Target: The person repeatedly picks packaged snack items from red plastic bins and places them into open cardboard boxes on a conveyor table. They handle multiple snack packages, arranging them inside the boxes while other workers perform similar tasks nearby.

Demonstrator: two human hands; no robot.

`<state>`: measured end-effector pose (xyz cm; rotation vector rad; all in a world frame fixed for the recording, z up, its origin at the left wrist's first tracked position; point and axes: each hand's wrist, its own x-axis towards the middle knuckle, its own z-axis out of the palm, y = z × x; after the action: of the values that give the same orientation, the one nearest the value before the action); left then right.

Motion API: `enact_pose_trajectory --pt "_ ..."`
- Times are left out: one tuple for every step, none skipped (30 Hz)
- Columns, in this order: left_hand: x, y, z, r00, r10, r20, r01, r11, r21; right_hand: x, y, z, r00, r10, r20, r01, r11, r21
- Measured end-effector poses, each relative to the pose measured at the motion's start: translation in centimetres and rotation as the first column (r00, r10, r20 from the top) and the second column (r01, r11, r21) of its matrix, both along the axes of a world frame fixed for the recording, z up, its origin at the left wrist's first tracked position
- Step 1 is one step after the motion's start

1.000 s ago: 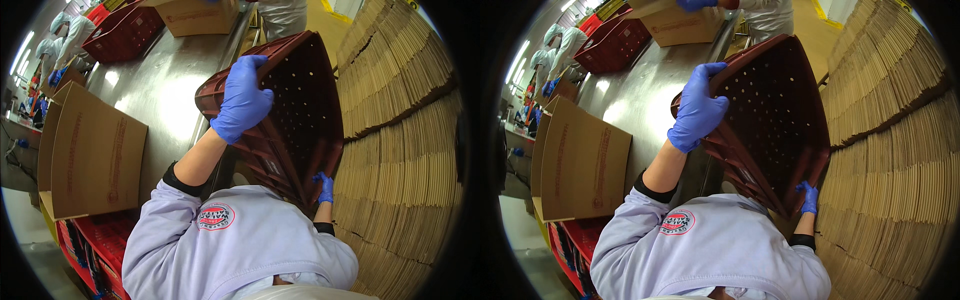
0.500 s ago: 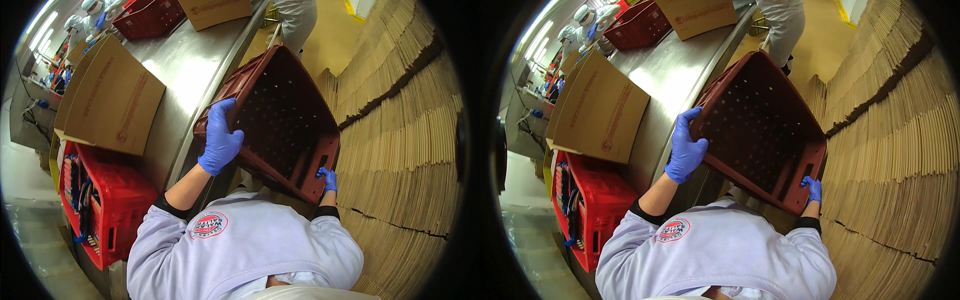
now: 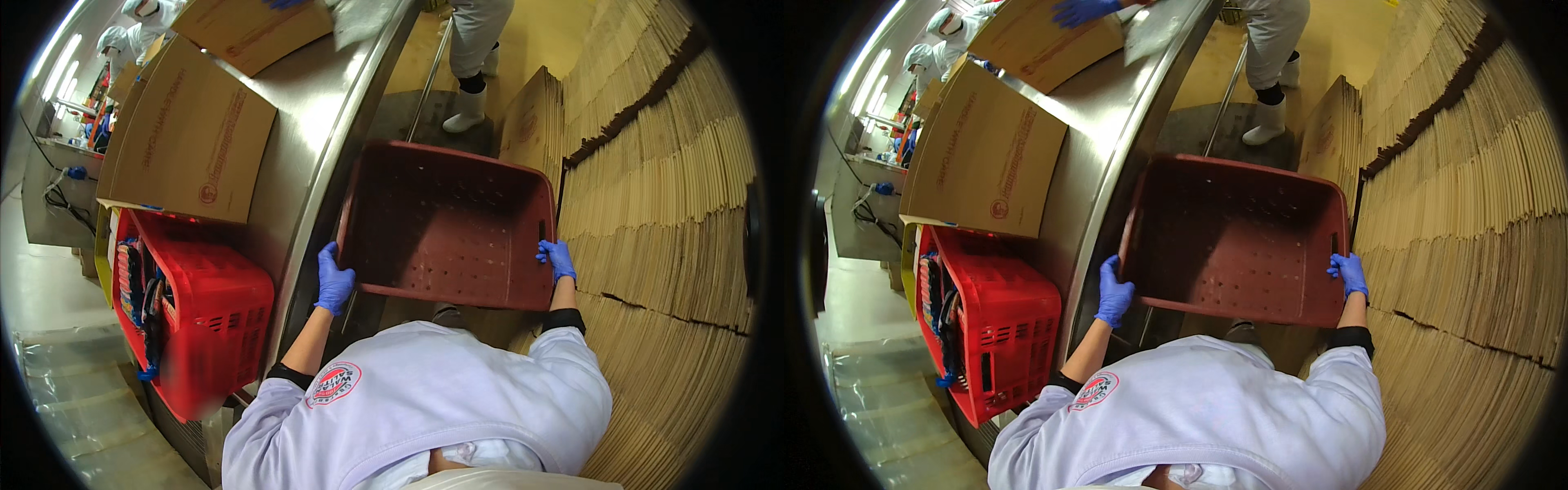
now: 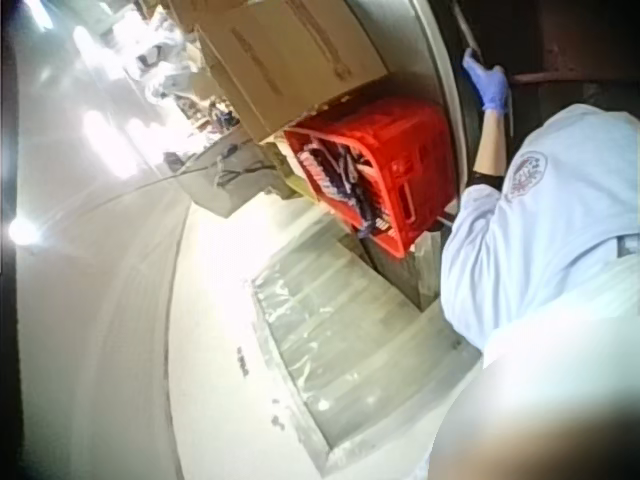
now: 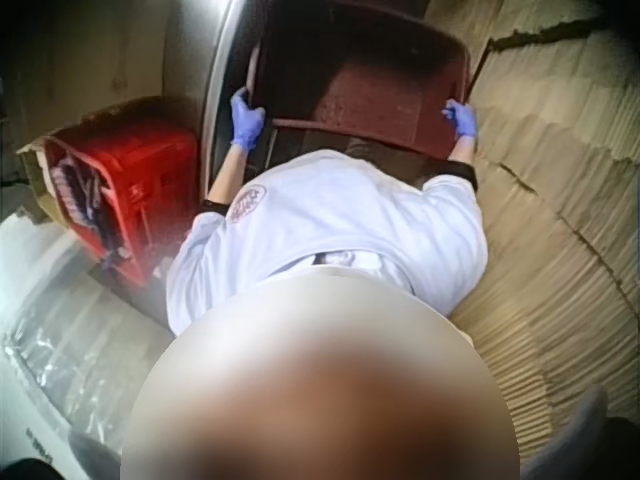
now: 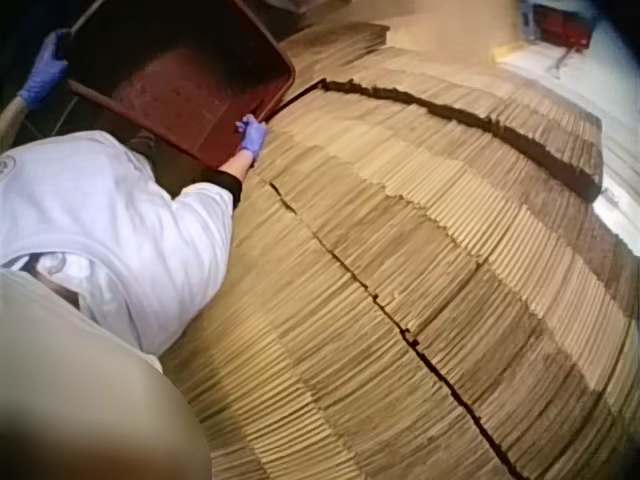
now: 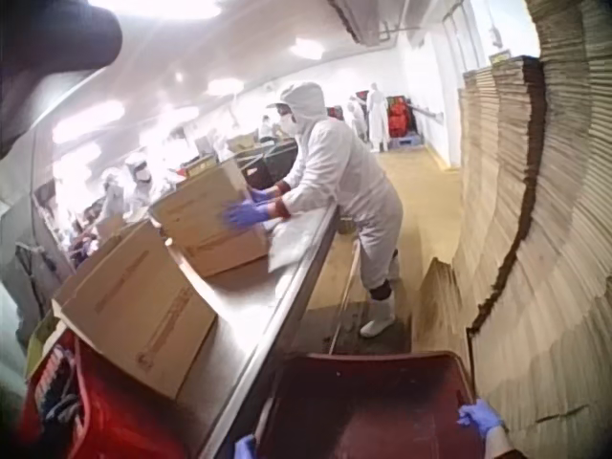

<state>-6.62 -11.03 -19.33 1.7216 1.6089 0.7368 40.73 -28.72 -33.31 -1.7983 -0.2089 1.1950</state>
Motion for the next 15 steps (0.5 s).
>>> enact_pose_trajectory --pt "-1.0 0.0 -0.2 0.993 -0.107 -0.043 0.107 0.994 -0.008 -0.1 -0.4 0.1 0.999 0.019 0.034 -0.018 0.999 -0.035" --pt "-2.5 -0.3 -0.5 0.975 -0.207 -0.081 0.206 0.978 -0.030 -1.4 -0.5 1.6 0.999 0.034 0.036 -0.032 0.999 -0.031" --pt "-3.6 -0.6 -0.8 0.945 -0.305 -0.115 0.301 0.952 -0.054 -3.3 0.3 2.4 0.997 0.072 0.036 -0.073 0.997 0.038" --pt "-3.4 -0.4 0.9 0.942 -0.290 -0.168 0.324 0.918 0.230 -5.5 1.6 3.2 0.994 0.104 0.040 -0.108 0.989 0.104" --pt "-3.9 0.3 2.0 0.945 -0.244 -0.219 0.314 0.866 0.390 -8.7 3.4 4.0 0.978 0.193 0.077 -0.199 0.976 0.088" --pt "-4.6 1.3 3.4 0.930 -0.194 -0.312 0.334 0.800 0.498 -13.2 5.0 5.0 0.947 0.213 0.240 -0.231 0.972 0.048" --pt "-5.1 1.6 4.4 0.902 -0.117 -0.416 0.339 0.787 0.515 -15.4 6.2 0.1 0.851 0.361 0.381 -0.327 0.933 -0.153" --pt "-5.8 2.0 5.2 0.859 -0.011 -0.512 0.333 0.772 0.542 -19.0 7.2 -2.8 0.758 0.434 0.488 -0.345 0.900 -0.266" --pt "-6.8 2.6 5.6 0.797 0.113 -0.594 0.321 0.753 0.574 -22.3 8.3 -4.1 0.640 0.508 0.577 -0.350 0.861 -0.369" --pt "-8.7 2.8 3.8 0.779 0.095 -0.620 0.276 0.836 0.474 -24.6 8.6 -2.2 0.608 0.549 0.574 -0.389 0.836 -0.388" --pt "-9.5 2.9 3.4 0.840 -0.054 -0.540 0.129 0.986 0.102 -26.7 8.4 -0.2 0.583 0.591 0.558 -0.418 0.807 -0.417" --pt "-9.8 2.5 2.7 0.816 -0.033 -0.578 0.198 0.954 0.225 -27.1 8.0 -0.9 0.541 0.582 0.608 -0.423 0.813 -0.401" --pt "-10.1 2.1 1.4 0.797 -0.019 -0.604 0.268 0.907 0.326 -26.7 8.1 -1.2 0.519 0.612 0.597 -0.428 0.790 -0.439" --pt "-10.3 2.0 0.7 0.801 -0.020 -0.598 0.269 0.905 0.329 -26.3 8.2 -0.2 0.492 0.586 0.644 -0.419 0.807 -0.415" --pt "-10.1 2.1 0.9 0.809 -0.021 -0.587 0.268 0.903 0.337 -25.4 8.0 0.6 0.462 0.554 0.693 -0.401 0.827 -0.394"
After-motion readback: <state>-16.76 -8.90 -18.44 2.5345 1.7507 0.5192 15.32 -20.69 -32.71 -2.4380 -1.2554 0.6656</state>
